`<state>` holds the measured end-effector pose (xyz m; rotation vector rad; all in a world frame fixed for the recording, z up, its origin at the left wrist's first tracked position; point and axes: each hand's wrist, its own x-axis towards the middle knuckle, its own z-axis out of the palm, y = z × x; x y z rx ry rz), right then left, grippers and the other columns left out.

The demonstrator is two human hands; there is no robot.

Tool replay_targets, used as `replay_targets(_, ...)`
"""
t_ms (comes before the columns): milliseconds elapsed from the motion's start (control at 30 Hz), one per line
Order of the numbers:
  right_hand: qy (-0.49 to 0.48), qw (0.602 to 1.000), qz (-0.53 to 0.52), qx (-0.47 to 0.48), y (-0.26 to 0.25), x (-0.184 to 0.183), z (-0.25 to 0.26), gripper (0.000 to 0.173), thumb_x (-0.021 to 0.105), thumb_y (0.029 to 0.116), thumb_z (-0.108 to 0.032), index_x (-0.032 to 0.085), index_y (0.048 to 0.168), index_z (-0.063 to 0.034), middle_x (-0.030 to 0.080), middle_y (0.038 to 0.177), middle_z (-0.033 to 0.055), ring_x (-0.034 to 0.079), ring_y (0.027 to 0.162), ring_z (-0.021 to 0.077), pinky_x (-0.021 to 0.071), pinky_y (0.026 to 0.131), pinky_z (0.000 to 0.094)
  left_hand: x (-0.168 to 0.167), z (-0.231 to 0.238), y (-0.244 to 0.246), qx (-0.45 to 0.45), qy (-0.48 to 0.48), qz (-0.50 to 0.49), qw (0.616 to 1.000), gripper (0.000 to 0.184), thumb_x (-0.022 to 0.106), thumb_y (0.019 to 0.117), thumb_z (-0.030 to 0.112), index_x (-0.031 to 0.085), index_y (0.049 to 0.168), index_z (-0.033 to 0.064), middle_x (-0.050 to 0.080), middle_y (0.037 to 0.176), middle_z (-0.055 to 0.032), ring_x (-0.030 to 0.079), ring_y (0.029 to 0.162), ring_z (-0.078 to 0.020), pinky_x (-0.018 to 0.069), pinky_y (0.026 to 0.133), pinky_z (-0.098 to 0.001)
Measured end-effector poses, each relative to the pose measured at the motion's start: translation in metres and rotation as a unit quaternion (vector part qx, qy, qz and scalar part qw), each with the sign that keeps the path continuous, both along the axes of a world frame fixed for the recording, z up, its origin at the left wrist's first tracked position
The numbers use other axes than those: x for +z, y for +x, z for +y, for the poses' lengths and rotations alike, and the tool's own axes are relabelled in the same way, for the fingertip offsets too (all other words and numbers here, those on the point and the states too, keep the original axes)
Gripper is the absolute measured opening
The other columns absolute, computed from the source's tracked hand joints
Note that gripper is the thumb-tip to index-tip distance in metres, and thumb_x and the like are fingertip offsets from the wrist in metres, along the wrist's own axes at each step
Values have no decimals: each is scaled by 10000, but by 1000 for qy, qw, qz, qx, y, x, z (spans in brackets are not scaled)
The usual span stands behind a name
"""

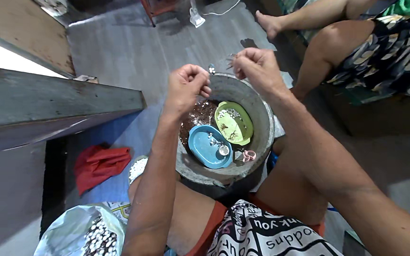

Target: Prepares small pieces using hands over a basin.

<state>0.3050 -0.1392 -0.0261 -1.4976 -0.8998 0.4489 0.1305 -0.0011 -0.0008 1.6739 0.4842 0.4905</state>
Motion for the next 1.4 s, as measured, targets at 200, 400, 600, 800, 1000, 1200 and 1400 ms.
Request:
replay_targets(200,-5,991,102,81,10,8,-9,207,602,1037,-184,729,1044,-20,710,868,34,678,755,132,603,728,313,-11,16,-2,109,110,48,987,267,620,1046,264,688,959,22,732,802,-51,728,653,-159,651,628,-342)
replay_targets(400,-34,983,120,134,0,8,-7,248,590,1056,-211,727,1121,-15,712,889,43,682,782,141,607,759,327,-22,20,1,62,203,104,972,292,597,1027,171,661,1276,32,720,1129,-104,728,927,-172,625,829,-391)
replay_targets(600,-37,982,31,183,-4,5,-7,235,609,1048,-201,736,1120,-17,730,893,38,700,800,119,612,784,305,-2,0,3,-45,171,-51,983,417,663,1014,190,596,1382,5,692,1197,-108,725,957,-199,653,803,-385)
replay_targets(800,-24,977,-107,181,-9,3,-6,199,641,1029,-218,753,1037,-54,731,858,-9,682,754,51,591,730,245,-6,7,-1,-28,188,-6,982,151,651,1017,172,723,992,42,716,808,-9,696,667,-101,628,650,-300)
replay_targets(1000,-124,959,-170,189,14,-1,-14,254,599,1050,-275,732,1055,-59,715,882,1,673,768,54,589,761,269,16,34,-28,76,164,38,983,201,541,1071,208,663,1038,52,670,820,30,681,681,-78,622,659,-281)
replay_targets(1200,-438,828,-298,182,24,-53,-1,234,568,1036,-221,763,1085,-101,738,997,145,707,947,359,530,863,662,25,34,-58,122,171,45,977,241,524,1037,108,663,840,100,652,714,79,648,629,-24,587,631,-210)
replay_targets(1400,-551,751,-287,225,11,-133,25,197,646,975,-251,771,1059,-125,726,1054,178,684,1028,419,512,864,720,22,33,-75,105,227,65,966,136,615,972,124,720,885,108,675,737,81,639,653,8,556,629,-191)
